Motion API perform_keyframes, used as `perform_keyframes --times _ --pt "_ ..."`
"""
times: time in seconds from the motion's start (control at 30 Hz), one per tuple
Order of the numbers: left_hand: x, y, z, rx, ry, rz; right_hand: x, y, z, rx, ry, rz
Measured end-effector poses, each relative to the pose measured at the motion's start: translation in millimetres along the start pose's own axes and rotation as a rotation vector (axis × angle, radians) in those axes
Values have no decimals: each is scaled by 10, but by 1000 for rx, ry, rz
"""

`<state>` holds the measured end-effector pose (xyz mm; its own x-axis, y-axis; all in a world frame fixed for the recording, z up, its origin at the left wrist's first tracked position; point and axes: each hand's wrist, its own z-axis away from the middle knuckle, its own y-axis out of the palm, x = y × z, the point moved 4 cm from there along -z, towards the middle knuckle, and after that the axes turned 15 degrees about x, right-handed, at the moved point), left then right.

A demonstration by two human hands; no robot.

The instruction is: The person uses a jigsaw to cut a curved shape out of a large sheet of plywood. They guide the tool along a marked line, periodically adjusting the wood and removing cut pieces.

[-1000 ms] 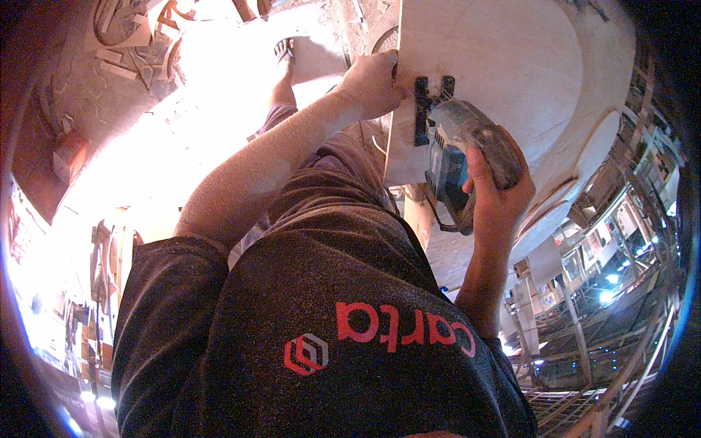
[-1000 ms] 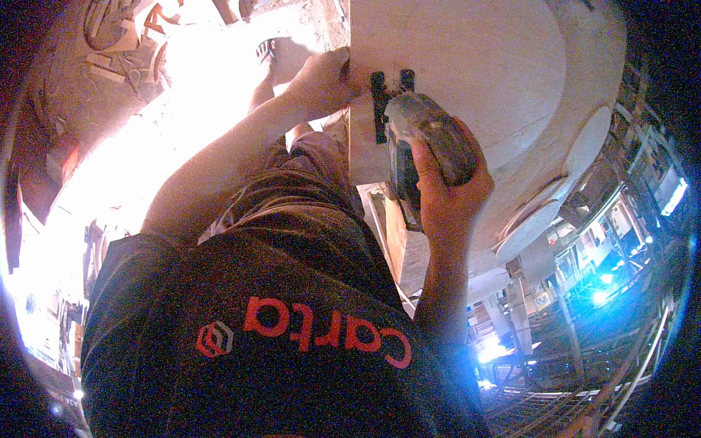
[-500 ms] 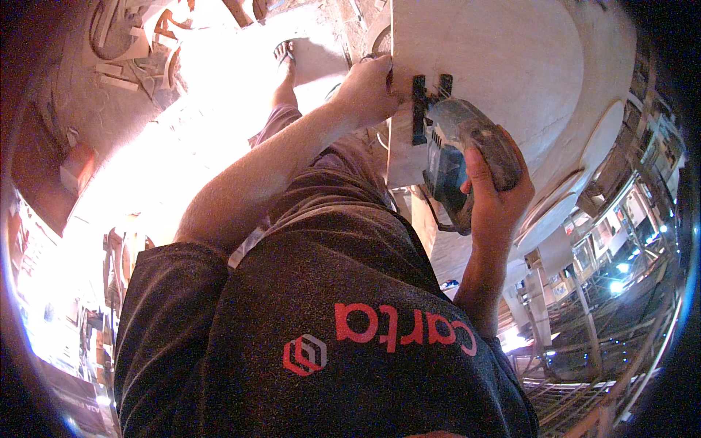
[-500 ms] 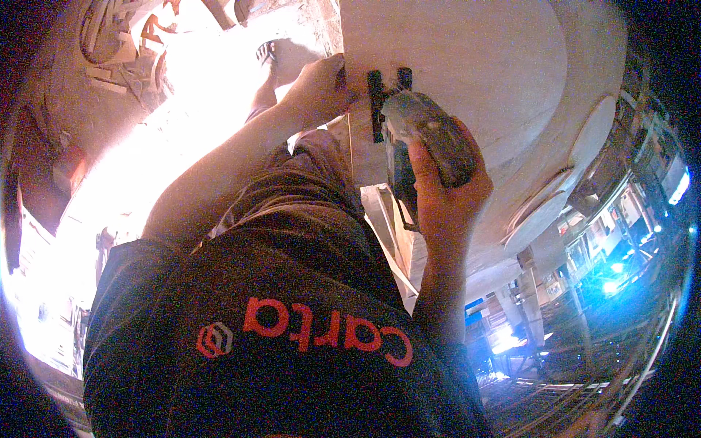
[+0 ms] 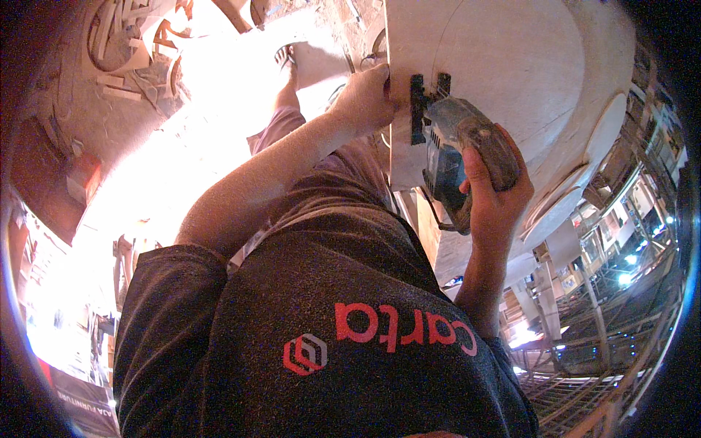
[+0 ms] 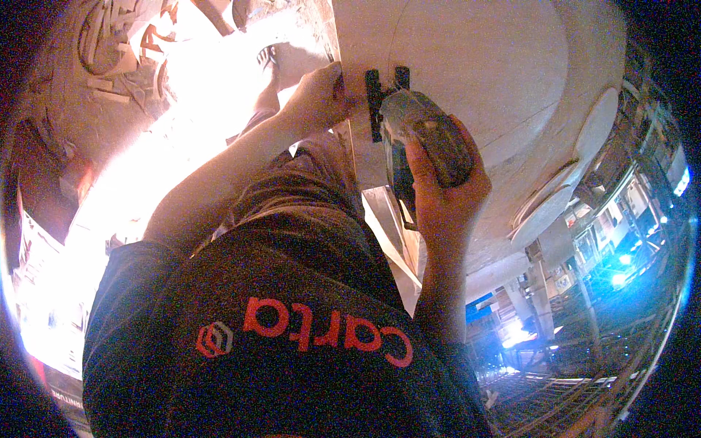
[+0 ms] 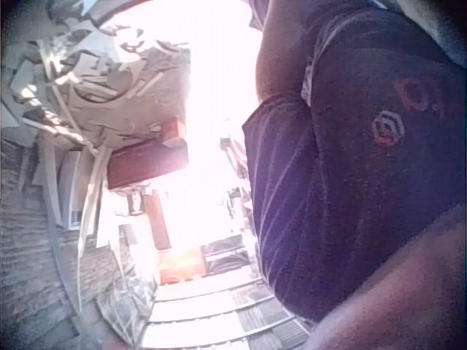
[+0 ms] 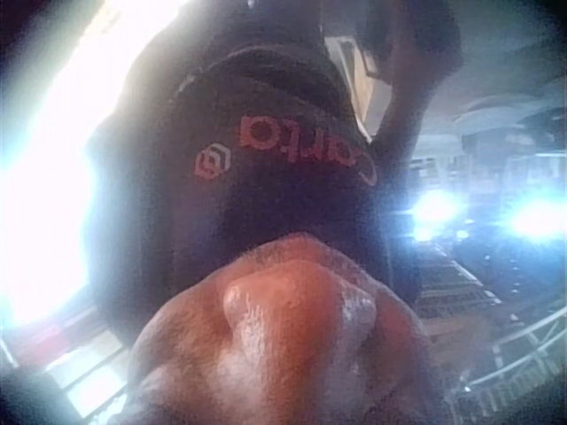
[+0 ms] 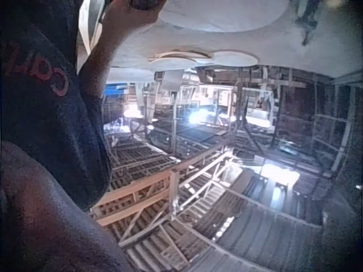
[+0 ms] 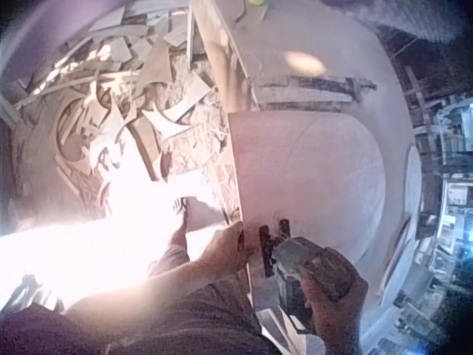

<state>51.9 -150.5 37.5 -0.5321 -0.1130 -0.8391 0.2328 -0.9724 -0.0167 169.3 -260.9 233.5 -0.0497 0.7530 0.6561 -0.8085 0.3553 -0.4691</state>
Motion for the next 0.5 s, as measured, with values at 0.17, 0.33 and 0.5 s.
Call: perform_keyframes --times 0.17,0.33,0.5 --pt "32 7 0 3 2 0 -73 -13 -62 51 40 32" --pt "-7 -169 -73 419 51 150 -153 -20 -76 72 62 -11" --pt "156 -911 -278 98 -168 514 -136 19 -102 84 46 23"
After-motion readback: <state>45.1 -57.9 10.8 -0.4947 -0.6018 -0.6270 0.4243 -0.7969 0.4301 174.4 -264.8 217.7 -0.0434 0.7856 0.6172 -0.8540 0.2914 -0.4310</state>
